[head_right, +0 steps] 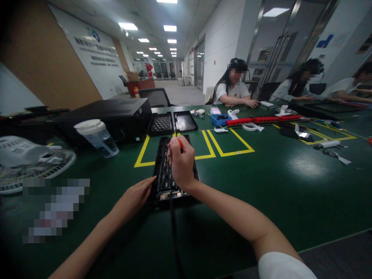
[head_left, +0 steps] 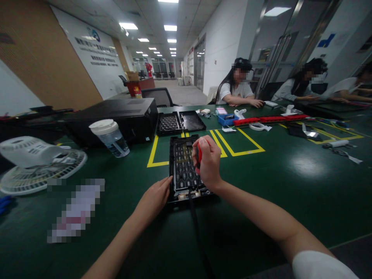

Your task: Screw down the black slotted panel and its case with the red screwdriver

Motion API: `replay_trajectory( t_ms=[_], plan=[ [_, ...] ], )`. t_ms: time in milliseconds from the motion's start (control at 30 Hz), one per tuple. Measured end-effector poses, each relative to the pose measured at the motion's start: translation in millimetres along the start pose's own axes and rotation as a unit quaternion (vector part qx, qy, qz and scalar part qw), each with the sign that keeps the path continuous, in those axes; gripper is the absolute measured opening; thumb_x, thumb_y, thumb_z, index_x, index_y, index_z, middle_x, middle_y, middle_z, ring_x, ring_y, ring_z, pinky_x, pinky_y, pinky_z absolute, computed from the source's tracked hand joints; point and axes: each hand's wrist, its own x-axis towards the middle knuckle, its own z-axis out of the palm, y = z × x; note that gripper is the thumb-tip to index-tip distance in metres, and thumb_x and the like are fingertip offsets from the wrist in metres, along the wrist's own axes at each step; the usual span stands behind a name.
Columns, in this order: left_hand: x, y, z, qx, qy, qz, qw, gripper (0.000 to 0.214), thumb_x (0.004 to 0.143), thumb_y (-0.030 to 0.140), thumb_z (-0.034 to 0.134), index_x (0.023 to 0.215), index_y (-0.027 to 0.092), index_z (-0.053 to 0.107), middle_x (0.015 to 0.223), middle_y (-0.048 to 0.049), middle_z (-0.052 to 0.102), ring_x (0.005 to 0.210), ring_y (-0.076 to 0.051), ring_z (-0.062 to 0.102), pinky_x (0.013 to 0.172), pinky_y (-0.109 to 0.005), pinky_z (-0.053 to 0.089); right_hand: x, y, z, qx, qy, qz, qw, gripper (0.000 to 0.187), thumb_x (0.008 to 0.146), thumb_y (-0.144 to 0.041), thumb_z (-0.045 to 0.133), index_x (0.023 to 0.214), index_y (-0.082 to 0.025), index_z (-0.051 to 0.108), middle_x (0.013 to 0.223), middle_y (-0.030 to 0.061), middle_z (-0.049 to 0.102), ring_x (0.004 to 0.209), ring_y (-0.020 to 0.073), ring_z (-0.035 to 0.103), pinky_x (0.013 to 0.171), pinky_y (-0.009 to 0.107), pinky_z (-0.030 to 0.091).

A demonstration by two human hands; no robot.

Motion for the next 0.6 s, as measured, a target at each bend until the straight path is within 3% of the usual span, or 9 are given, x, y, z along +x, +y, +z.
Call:
replay_trajectory(
  t_ms=[600],
  plan=[
    [0,0,0.9,0.01,0.01,0.003,1.0,0.045,0.087,0.022,0.031,0.129,0.013,0.044,0.126,-0.0112,0.054,0.111,-0.02,0.055,0.098,-0.034,0.042,2,8,13,-0.031,0.025,-0.013,0.999,0.028,0.084,-0.042,0.045,0.071,-0.018,0.049,0.055,-0.0058,0.043,0.042,0.0047,0.037,0.039,0.016,0.028]
  ],
)
